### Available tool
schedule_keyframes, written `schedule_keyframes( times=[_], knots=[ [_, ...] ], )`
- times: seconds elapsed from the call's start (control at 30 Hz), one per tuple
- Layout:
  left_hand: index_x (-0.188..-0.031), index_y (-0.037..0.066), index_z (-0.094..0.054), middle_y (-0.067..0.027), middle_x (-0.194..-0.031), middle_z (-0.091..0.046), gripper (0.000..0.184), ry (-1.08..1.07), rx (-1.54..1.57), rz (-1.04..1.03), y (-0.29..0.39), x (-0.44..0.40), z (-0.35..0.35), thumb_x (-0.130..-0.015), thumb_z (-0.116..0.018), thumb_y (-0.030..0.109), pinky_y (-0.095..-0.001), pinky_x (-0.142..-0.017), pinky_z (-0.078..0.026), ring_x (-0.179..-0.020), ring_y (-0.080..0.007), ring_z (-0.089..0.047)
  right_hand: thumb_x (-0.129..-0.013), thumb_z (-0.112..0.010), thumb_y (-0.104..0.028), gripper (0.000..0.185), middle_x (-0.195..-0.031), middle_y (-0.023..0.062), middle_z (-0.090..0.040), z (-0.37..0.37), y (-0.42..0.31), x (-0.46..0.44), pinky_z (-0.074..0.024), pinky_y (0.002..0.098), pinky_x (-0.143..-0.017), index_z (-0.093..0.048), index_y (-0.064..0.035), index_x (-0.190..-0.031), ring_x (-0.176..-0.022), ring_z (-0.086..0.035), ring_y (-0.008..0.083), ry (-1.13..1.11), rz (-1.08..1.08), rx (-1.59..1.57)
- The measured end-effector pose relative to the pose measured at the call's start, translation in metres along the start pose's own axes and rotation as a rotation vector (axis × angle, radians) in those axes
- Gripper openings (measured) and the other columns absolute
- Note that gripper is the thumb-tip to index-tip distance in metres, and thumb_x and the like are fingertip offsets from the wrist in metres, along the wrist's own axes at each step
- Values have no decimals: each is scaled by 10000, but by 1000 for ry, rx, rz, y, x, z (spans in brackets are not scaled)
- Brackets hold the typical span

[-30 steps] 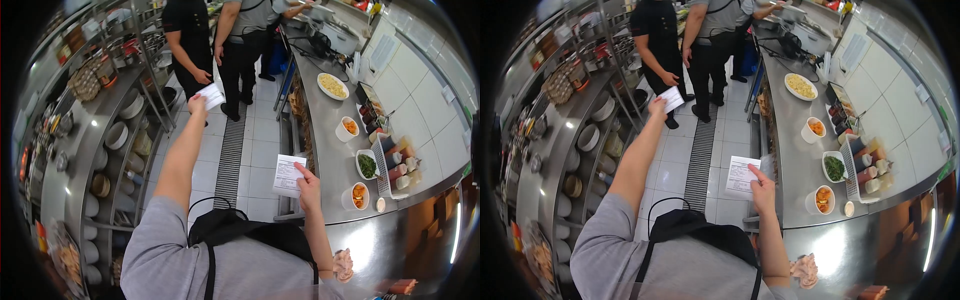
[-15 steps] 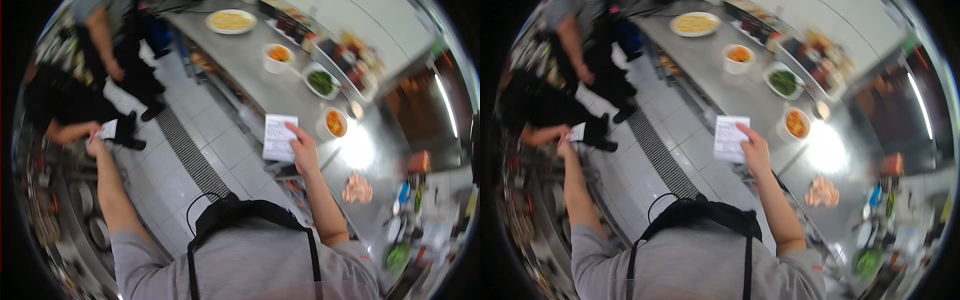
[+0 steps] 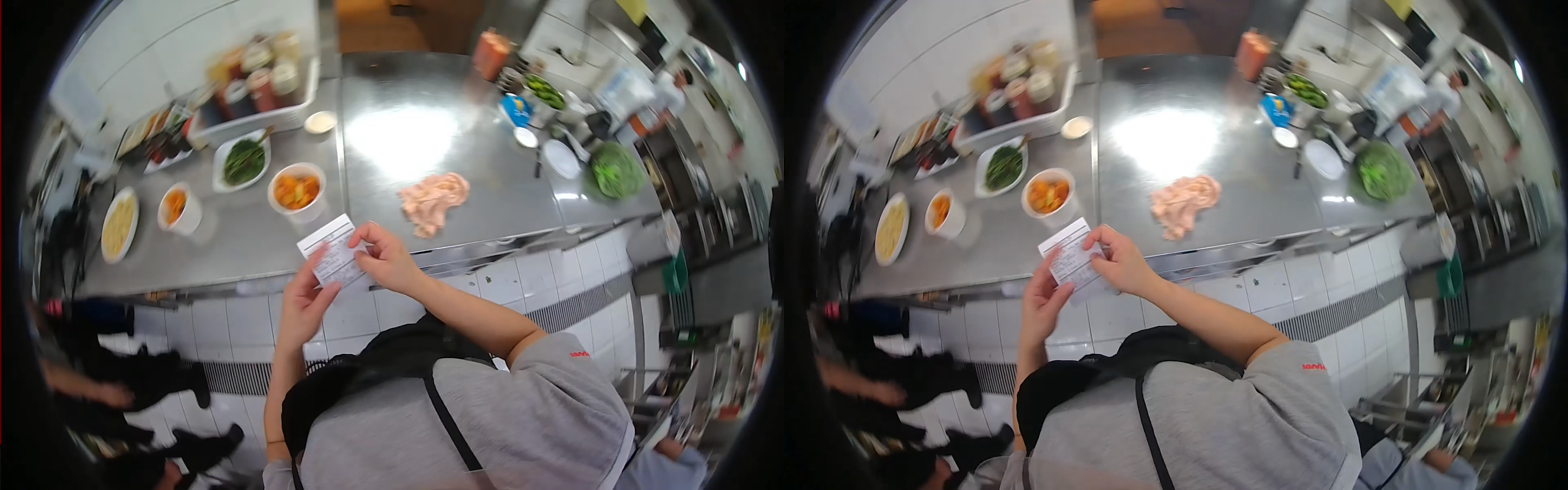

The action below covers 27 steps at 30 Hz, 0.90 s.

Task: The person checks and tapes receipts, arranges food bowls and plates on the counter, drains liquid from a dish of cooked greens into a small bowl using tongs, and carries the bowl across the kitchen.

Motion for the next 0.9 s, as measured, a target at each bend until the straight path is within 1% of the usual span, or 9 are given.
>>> schedule_keyframes(
  times=[0.07, 0.2, 0.37, 0.47, 0.53, 0.57, 0.67, 0.8, 0.9],
  knots=[
    [-1188, 24, -489, -125, -1129, -530, 398, -213, -539, 90, -24, -29, -32, -796, -522, -33, -232, -801, -410, -980, -152, -520, -798, -456, 41, 191, -876, 11, -509, 41, -10, 11, -428, 207, -582, -472, -70, -953, -655, -513, 78, 92, 30, -30],
    [-1077, -7, -573, -100, -1030, -580, 279, -116, -377, 64, -50, -67, -106, -804, -519, -23, -213, -733, -416, -885, -122, -540, -845, -495, -86, 110, -910, 72, -576, 194, -29, 38, -514, 292, -651, -539, -25, -925, -789, -594, 173, 549, 13, -127],
    [-1208, -7, -452, -94, -1025, -562, 396, 71, -361, -123, -85, -126, -185, -814, -491, -29, -179, -661, -408, -802, -70, -509, -824, -553, -171, 214, -923, 89, -588, 414, -17, 17, -492, 269, -635, -577, -3, -956, -768, -588, 152, 792, -32, 268],
    [-1280, -4, -355, -41, -979, -531, 481, 196, -283, -187, -111, -162, -246, -818, -486, -18, -152, -543, -339, -639, -16, -406, -671, -689, -324, 494, -975, 180, -568, 490, -24, -33, -455, 344, -756, -559, 11, -1010, -870, -559, 282, 901, 109, 892],
    [-1289, 1, -339, -31, -999, -515, 495, 156, -225, -9, -128, -181, -271, -816, -489, -13, -141, -507, -291, -588, -7, -344, -640, -706, -335, 524, -967, 183, -567, 514, -18, -72, -450, 368, -769, -540, 22, -987, -905, -549, 307, 959, 85, 1137],
    [-1288, -1, -342, -120, -1213, -449, 492, 144, -223, 89, -131, -185, -285, -812, -468, -27, -236, -859, -372, -1018, -144, -480, -640, -706, -335, 524, -967, 183, -567, 525, -13, -86, -450, 368, -769, -540, 22, -987, -905, -549, 307, 934, 85, 1125],
    [-1281, 4, -347, -85, -1104, -508, 495, 213, -463, -214, -142, -197, -297, -810, -500, -6, -145, -564, -334, -682, -24, -435, -624, -713, -323, 501, -923, 170, -586, 539, 4, -115, -449, 383, -765, -530, 25, -934, -893, -561, 308, 883, -143, 1115],
    [-1280, -11, -335, -152, -1238, -441, 515, 378, -554, -91, -160, -219, -268, -815, -523, 102, -262, -870, -346, -1095, -185, -434, -626, -689, -207, 366, -838, 176, -593, 497, 0, -118, -461, 391, -722, -543, 12, -881, -800, -578, 318, 633, 25, 1114],
    [-1250, -17, -370, -173, -1246, -438, 491, 534, -733, -177, -188, -275, -249, -811, -523, 138, -316, -935, -319, -1124, -259, -436, -626, -674, -192, 341, -837, 181, -585, 438, 15, -108, -455, 392, -721, -540, 0, -873, -798, -568, 321, 450, 112, 1027]
  ],
)
Point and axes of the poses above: each hand's wrist, its own x-axis away from the middle knuckle, its own z-axis out of the back of the hand, y = z × x, the point moved 2 cm from there along -x, towards the middle knuckle
